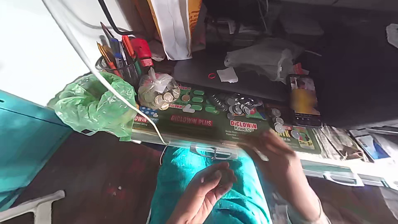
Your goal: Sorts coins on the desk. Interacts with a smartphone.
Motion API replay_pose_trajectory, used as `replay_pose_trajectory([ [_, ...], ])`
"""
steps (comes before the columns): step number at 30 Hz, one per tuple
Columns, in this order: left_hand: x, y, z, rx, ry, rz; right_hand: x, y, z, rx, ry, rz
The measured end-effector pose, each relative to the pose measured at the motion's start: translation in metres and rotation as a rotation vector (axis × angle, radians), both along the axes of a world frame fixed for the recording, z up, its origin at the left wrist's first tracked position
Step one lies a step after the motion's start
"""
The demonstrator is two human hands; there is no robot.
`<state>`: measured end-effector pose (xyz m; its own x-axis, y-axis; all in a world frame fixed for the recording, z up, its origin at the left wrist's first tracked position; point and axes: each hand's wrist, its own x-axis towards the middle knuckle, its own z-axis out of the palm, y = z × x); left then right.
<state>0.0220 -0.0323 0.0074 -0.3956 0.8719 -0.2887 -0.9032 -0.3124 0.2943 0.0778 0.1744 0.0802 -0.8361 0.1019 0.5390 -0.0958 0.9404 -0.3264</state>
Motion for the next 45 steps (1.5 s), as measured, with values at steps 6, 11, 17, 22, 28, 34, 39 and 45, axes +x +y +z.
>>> replay_pose_trajectory([
  [6,-0.001,-0.003,-0.003,0.042,-0.017,0.008,-0.063,0.040,0.007,0.145,-0.083,-0.151],
  [11,-0.006,-0.006,-0.010,0.099,-0.021,0.017,-0.095,0.026,0.023,0.192,-0.155,0.005],
  [17,-0.013,-0.011,-0.008,0.040,0.045,0.017,-0.144,0.016,0.035,0.228,-0.414,0.167],
  [22,-0.011,-0.015,-0.008,-0.015,0.118,0.071,-0.153,-0.017,0.022,0.487,-0.555,-0.096],
  [28,-0.011,-0.023,-0.009,-0.072,0.065,0.086,-0.152,-0.032,0.020,0.470,-0.595,-0.044],
  [34,-0.011,-0.022,-0.019,0.045,0.065,0.075,-0.112,-0.025,-0.001,0.396,-0.262,0.280],
  [39,-0.009,-0.019,-0.016,0.038,-0.002,0.067,-0.078,-0.016,-0.012,0.383,-0.157,0.319],
  [45,-0.007,-0.014,-0.016,0.072,-0.073,0.070,-0.038,-0.002,-0.026,0.274,-0.073,0.214],
])
